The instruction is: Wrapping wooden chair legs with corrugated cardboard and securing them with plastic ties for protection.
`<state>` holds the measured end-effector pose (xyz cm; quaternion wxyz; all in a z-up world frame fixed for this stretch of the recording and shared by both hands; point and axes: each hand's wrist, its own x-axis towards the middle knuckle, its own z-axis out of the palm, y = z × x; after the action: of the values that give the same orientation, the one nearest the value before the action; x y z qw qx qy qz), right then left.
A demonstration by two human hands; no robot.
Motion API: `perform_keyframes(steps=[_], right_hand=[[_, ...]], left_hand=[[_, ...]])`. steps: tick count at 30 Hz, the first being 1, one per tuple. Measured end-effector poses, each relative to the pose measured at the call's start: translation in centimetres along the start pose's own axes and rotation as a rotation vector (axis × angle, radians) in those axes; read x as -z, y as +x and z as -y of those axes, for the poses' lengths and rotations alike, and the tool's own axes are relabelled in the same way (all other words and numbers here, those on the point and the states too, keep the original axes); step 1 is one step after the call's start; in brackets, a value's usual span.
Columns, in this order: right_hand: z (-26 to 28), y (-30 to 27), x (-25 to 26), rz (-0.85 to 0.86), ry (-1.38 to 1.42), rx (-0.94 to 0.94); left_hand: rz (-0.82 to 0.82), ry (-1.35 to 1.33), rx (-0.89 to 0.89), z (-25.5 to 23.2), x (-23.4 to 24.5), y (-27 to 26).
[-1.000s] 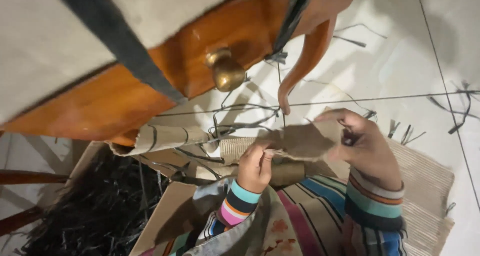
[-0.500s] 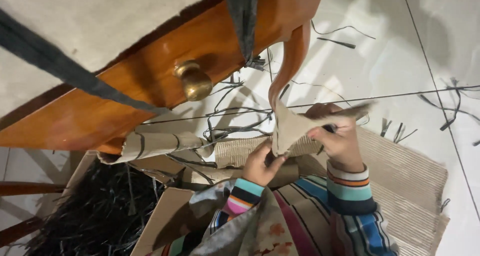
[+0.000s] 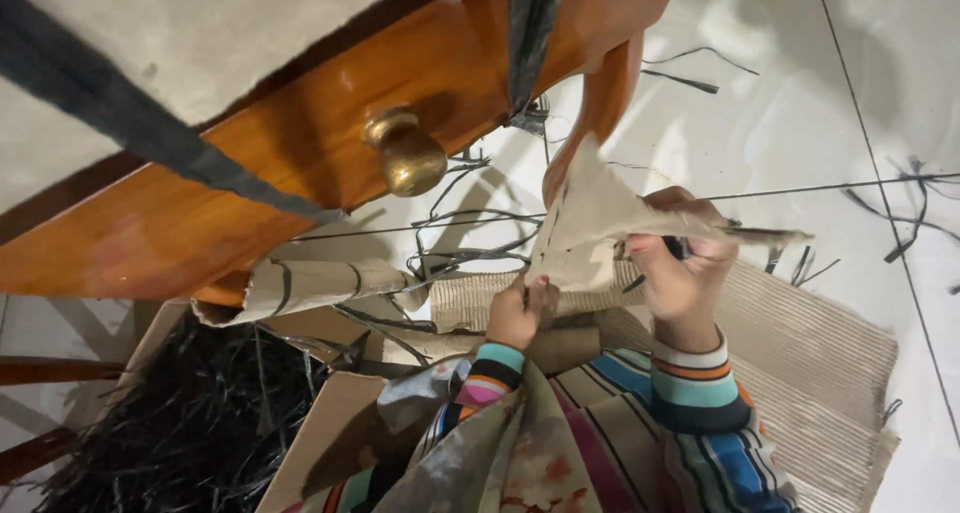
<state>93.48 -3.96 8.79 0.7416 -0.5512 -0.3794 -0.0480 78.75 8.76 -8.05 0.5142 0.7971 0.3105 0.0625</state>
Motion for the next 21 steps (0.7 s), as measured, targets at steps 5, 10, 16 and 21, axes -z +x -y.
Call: perform_keyframes(steps=[5,10,16,21], right_hand=[[1.0,2.6,-2.0,-0.086,-0.098,-0.011],[-2.4,3.9,-2.6,-0.200,-0.136,-0.050],[-6.8,3.8,-3.2,-0.308,-0.009,-0.136],[-5.7,4.3,-3.0,-0.245,-0.151,-0.174]], left_hand=[[-0.013,0.043,0.061,-4.6,1.8,1.3],[-0.183,-0.144,-0.165,-14.2,4.8,0.9],[-0.246,-0.276,-0.496,-18.6,4.3,3.1],[-0.290,-0.377,-0.479,-18.7,3.6,5.2]])
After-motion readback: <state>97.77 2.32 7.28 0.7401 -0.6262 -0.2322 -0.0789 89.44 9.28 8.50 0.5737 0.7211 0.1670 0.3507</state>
